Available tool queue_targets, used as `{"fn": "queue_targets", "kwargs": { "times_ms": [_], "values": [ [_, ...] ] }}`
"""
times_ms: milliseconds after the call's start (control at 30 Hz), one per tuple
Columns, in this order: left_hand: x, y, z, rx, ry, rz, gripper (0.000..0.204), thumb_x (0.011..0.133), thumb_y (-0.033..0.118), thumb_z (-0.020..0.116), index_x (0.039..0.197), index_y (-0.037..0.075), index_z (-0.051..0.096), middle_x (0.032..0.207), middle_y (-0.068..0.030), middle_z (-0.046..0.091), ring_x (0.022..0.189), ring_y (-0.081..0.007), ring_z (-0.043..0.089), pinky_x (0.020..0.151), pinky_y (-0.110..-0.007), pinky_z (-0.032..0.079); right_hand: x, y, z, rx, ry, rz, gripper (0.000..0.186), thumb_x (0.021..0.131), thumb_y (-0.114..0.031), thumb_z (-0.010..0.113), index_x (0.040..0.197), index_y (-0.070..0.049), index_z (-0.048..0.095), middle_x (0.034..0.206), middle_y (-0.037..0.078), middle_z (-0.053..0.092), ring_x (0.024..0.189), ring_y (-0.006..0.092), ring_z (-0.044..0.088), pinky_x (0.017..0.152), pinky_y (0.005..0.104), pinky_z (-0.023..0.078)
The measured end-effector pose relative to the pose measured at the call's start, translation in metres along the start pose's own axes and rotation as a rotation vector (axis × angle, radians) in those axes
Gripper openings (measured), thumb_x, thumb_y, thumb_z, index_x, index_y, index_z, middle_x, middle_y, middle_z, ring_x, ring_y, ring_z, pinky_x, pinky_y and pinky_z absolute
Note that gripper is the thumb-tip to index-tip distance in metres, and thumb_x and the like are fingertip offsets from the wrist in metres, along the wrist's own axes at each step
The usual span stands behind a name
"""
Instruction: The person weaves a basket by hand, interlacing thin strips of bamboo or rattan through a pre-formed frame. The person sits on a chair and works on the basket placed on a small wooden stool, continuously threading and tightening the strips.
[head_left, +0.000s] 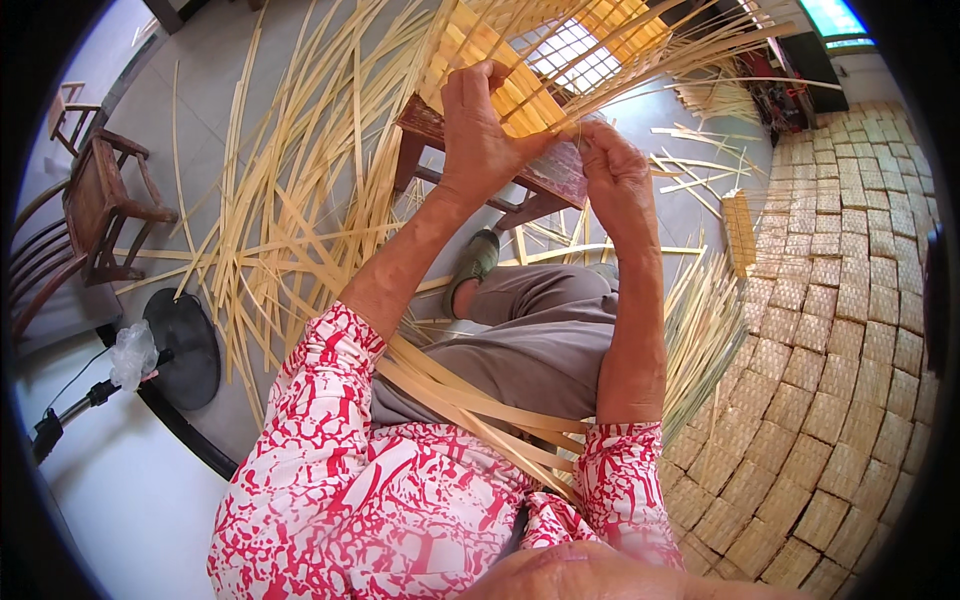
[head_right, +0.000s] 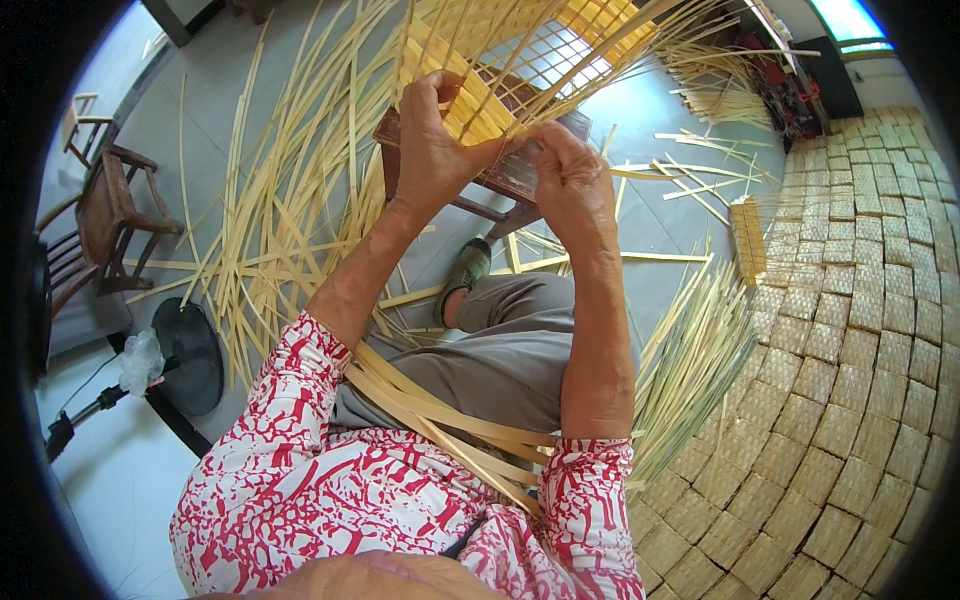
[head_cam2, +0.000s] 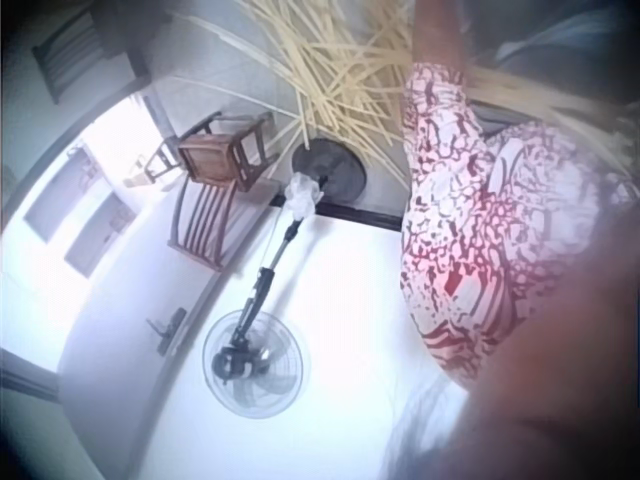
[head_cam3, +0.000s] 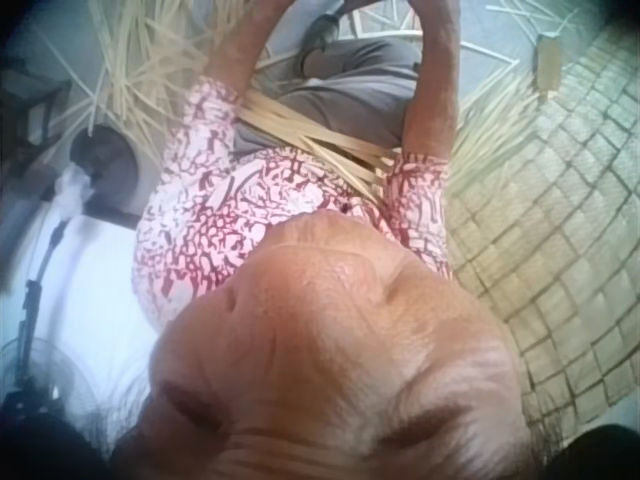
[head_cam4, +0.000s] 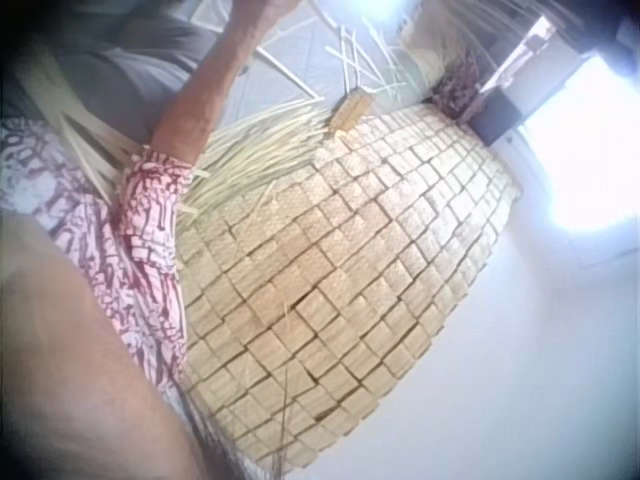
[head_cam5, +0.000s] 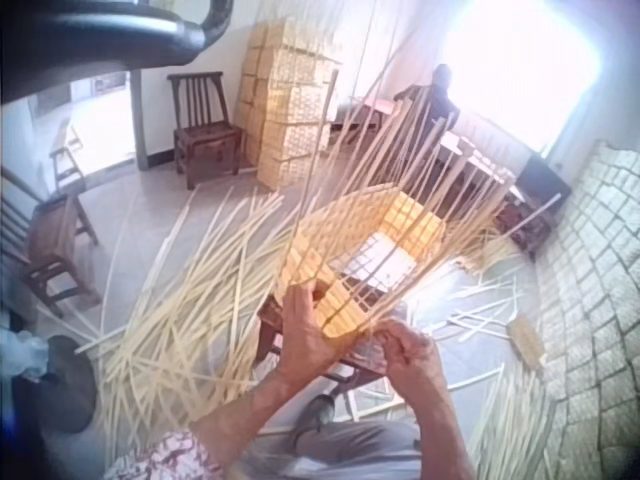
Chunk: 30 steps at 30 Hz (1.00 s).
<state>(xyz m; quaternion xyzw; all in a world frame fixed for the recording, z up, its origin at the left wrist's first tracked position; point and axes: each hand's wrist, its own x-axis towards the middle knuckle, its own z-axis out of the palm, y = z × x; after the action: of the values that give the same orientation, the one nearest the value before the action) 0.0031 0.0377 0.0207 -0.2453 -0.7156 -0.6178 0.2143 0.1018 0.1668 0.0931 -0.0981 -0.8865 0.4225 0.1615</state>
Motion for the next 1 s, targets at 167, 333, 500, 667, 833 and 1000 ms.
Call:
{"fn": "queue_targets", "kwargs": {
  "times_ms": [167, 333, 500, 667, 833, 1000],
  "values": [
    [-0.001, -0.002, 0.001, 0.034, -0.005, 0.019, 0.086, 0.063, 0.032, 0.097, 0.125, 0.0, 0.046, 0.116, -0.0131, 0.049, 0.108, -0.027, 0.05, 0.095, -0.04, 0.045, 0.0, 0.002, -0.001, 0.006, -0.01, 0.013, 0.018, 0.1, -0.004, 0.052, 0.101, -0.006, 0.07, 0.08, 0.006, 0.069, 0.075, 0.0091, 0.059, 0.071, 0.029, 0.05],
    [-0.006, 0.002, 0.002, -0.066, 0.023, 0.038, 0.089, 0.065, 0.032, 0.094, 0.133, 0.001, 0.046, 0.119, -0.0157, 0.053, 0.111, -0.0335, 0.049, 0.098, -0.044, 0.042, 0.006, 0.012, -0.008, -0.126, 0.031, -0.053, 0.018, 0.097, -0.006, 0.054, 0.103, -0.006, 0.07, 0.084, 0.014, 0.07, 0.076, 0.0234, 0.068, 0.071, 0.0337, 0.052],
    [0.011, 0.014, -0.03, 0.06, -0.192, 0.426, 0.055, 0.086, 0.008, 0.078, 0.136, 0.008, 0.057, 0.12, -0.0103, 0.066, 0.093, -0.0225, 0.066, 0.077, -0.033, 0.056, 0.007, 0.02, -0.014, -0.184, 0.09, -0.051, 0.019, 0.095, -0.013, 0.057, 0.106, -0.011, 0.072, 0.089, 0.017, 0.071, 0.082, 0.034, 0.07, 0.073, 0.0417, 0.053],
    [0.046, 0.029, -0.013, 0.089, -0.599, 0.491, 0.04, 0.092, 0.003, 0.067, 0.131, 0.009, 0.057, 0.104, -0.0146, 0.073, 0.083, -0.0325, 0.073, 0.069, -0.04, 0.058, 0.007, 0.031, -0.009, -0.148, 0.142, -0.085, 0.019, 0.096, -0.02, 0.059, 0.107, -0.016, 0.074, 0.095, 0.014, 0.074, 0.086, 0.0343, 0.07, 0.077, 0.0448, 0.054],
    [0.069, 0.029, -0.008, 0.219, -0.766, 0.51, 0.016, 0.094, 0.007, 0.065, 0.109, 0.006, 0.06, 0.09, -0.016, 0.073, 0.082, -0.0374, 0.071, 0.068, -0.041, 0.058, 0.005, 0.023, -0.01, -0.319, 0.158, -0.128, 0.02, 0.096, -0.016, 0.06, 0.111, -0.014, 0.073, 0.096, 0.013, 0.073, 0.09, 0.0334, 0.069, 0.081, 0.0428, 0.054],
    [0.072, 0.031, -0.011, 0.198, -0.857, 0.507, 0.012, 0.094, 0.005, 0.064, 0.106, 0.003, 0.061, 0.084, -0.016, 0.07, 0.074, -0.0357, 0.071, 0.065, -0.04, 0.057, 0.003, 0.029, -0.005, -0.462, 0.226, -0.251, 0.019, 0.093, -0.022, 0.064, 0.108, -0.021, 0.075, 0.093, 0.009, 0.073, 0.096, 0.0317, 0.068, 0.085, 0.0477, 0.05]
  ]
}}
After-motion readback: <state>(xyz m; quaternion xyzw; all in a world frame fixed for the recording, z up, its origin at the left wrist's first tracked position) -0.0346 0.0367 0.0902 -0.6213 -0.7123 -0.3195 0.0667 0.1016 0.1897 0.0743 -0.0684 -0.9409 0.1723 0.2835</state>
